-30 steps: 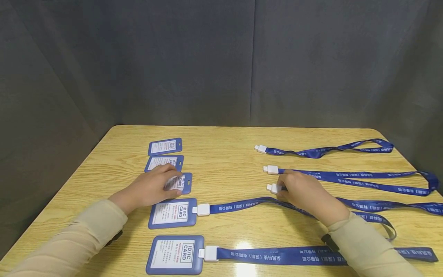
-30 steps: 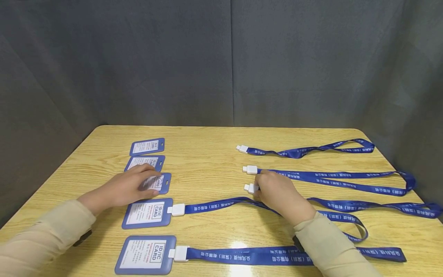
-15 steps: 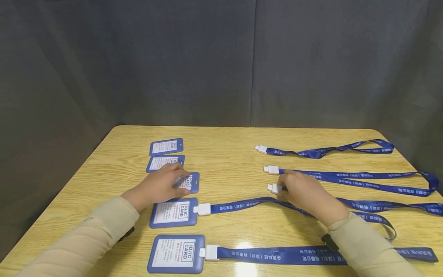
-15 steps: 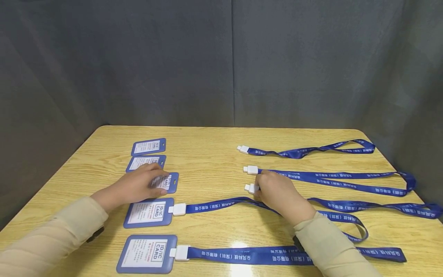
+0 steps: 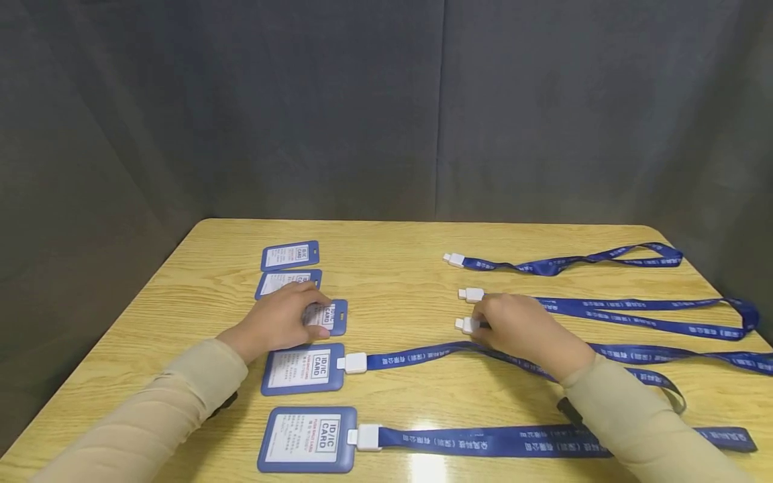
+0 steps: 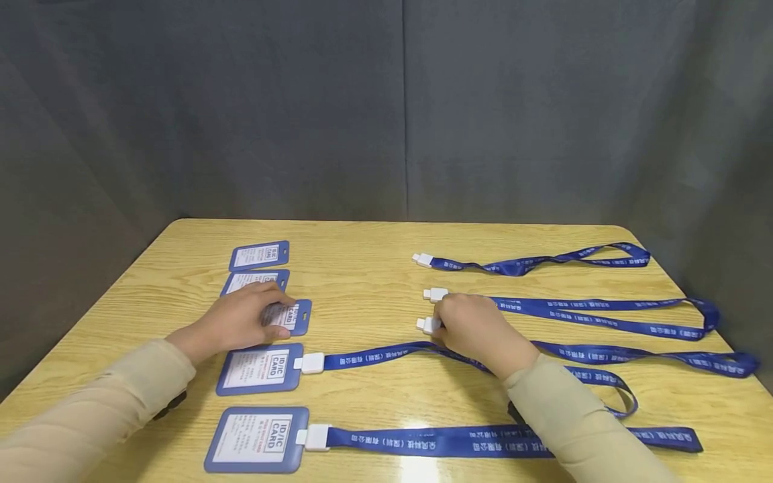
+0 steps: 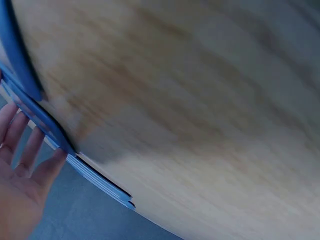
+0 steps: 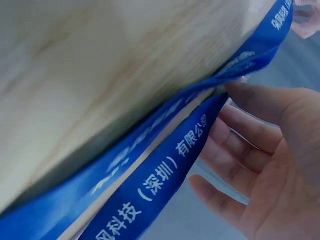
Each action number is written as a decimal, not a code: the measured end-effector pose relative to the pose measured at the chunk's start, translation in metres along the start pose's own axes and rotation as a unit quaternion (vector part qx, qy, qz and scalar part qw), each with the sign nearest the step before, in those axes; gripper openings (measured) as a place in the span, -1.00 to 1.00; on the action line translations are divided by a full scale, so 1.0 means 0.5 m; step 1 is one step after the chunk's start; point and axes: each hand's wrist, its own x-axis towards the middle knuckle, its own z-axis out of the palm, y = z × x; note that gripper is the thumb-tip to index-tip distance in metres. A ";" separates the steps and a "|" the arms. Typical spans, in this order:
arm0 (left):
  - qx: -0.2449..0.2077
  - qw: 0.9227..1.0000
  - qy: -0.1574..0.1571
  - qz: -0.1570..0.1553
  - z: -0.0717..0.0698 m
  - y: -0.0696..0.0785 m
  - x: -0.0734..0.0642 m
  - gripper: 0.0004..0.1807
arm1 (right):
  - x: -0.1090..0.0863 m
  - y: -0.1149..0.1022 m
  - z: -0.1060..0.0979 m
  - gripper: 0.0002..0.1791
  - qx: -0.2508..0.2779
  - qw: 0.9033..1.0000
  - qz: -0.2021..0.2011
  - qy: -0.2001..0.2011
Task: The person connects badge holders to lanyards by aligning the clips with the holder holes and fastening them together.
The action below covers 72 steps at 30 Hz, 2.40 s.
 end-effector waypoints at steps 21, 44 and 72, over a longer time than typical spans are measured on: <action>0.010 1.000 0.001 -0.013 0.008 -0.002 0.000 -0.37 | 0.075 -0.060 0.019 -0.81 -0.025 0.999 -0.031 0.018; 0.010 1.000 0.002 -0.007 0.009 -0.004 0.005 -0.37 | 0.128 -0.115 0.015 -0.92 -0.049 0.997 -0.062 0.000; 0.010 1.000 0.008 -0.001 0.010 -0.003 0.001 -0.38 | 0.192 -0.175 0.017 -0.91 -0.029 0.996 -0.075 -0.034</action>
